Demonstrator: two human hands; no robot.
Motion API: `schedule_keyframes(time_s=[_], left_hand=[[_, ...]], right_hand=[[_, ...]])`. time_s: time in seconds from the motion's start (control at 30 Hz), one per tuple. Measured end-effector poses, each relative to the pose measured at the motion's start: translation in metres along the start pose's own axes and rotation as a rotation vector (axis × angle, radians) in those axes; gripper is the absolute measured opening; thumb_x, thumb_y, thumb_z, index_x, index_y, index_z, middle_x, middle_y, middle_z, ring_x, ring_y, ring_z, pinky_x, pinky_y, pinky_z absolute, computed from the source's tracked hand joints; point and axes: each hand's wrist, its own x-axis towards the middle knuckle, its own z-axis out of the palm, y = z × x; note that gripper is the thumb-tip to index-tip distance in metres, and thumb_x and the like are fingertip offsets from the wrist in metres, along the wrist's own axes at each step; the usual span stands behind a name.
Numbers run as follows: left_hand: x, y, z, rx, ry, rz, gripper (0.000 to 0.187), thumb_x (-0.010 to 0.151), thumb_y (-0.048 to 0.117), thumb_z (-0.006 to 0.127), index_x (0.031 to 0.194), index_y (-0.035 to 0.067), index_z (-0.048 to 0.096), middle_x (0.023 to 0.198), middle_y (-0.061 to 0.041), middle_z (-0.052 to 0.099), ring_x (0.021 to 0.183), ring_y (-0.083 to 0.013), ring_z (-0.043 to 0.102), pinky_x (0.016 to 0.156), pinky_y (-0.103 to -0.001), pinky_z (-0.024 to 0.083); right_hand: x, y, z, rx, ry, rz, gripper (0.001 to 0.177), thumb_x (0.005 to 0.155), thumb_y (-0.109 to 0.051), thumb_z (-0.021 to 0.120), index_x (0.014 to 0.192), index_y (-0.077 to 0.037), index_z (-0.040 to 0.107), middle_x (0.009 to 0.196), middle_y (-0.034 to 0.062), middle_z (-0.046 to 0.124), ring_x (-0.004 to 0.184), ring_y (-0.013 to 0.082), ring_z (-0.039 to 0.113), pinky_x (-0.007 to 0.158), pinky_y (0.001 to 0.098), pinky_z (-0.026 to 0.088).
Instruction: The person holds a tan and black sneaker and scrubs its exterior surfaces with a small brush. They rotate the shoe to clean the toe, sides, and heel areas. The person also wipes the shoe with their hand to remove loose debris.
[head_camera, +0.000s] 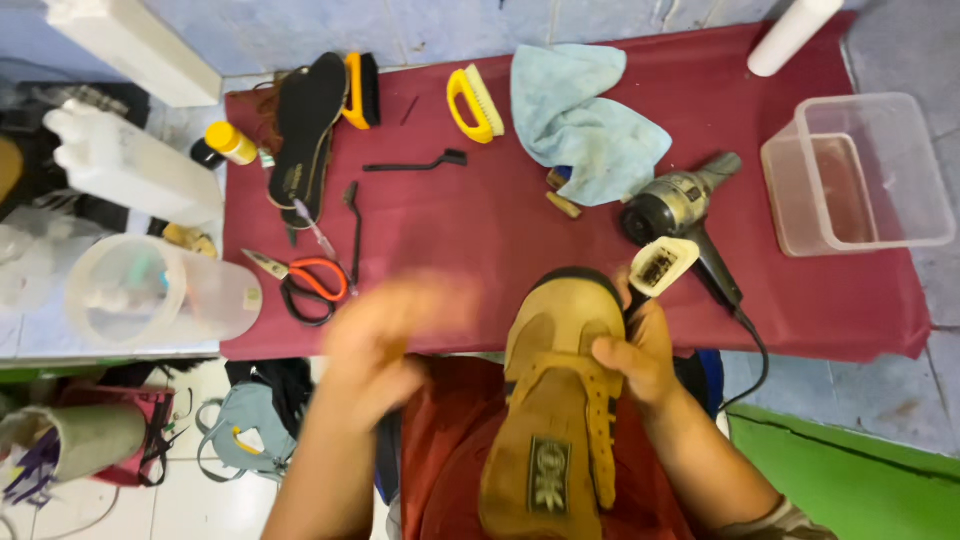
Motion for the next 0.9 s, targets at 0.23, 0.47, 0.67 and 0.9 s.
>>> schedule_keyframes(time_s=[0.23,0.47,0.67,0.9], left_hand=[[0.047,-0.064,-0.003,0.294,-0.155,-0.127,0.06,0.11,0.055,0.049,0.148,0.008,0.051,0.162,-0.02,0.044,0.155,-0.0314,0.041,0.13,-0.048,0.036],[0.039,-0.095,-0.007,-0.124,0.008,-0.35,0.06,0.106,0.041,0.056,0.148,-0.001,0.045,0.145,-0.029,0.057,0.126,-0.0297,0.063,0.107,-0.041,0.052],[0.045,-0.098,0.001,-0.104,0.025,-0.399,0.05,0.11,0.033,0.048,0.142,-0.004,0.049,0.14,-0.028,0.061,0.128,-0.0316,0.063,0.108,-0.042,0.053],[0.048,-0.122,0.004,0.237,0.017,-0.421,0.046,0.109,0.039,0.043,0.135,0.006,0.063,0.127,-0.006,0.068,0.11,-0.0116,0.061,0.097,-0.026,0.047]], right_hand=[[-0.013,0.007,-0.002,-0.022,-0.091,-0.037,0.039,0.093,-0.039,0.069,0.103,-0.016,0.04,0.105,0.0041,0.05,0.093,0.0148,0.049,0.077,0.0312,0.04],[-0.066,-0.019,-0.045,-0.655,0.127,0.09,0.018,0.104,-0.012,0.042,0.119,-0.003,0.043,0.06,0.0154,0.066,0.043,0.0219,0.063,0.044,0.03,0.053],[-0.09,-0.023,-0.06,-1.298,0.175,0.165,0.048,0.096,-0.049,0.042,0.119,-0.007,0.047,0.076,0.0034,0.065,0.058,0.0197,0.058,0.059,0.0421,0.043],[-0.054,-0.029,-0.047,-1.508,0.175,-0.226,0.026,0.101,-0.033,0.053,0.104,-0.01,0.062,0.079,0.0064,0.072,0.061,0.0275,0.068,0.055,0.0427,0.047]])
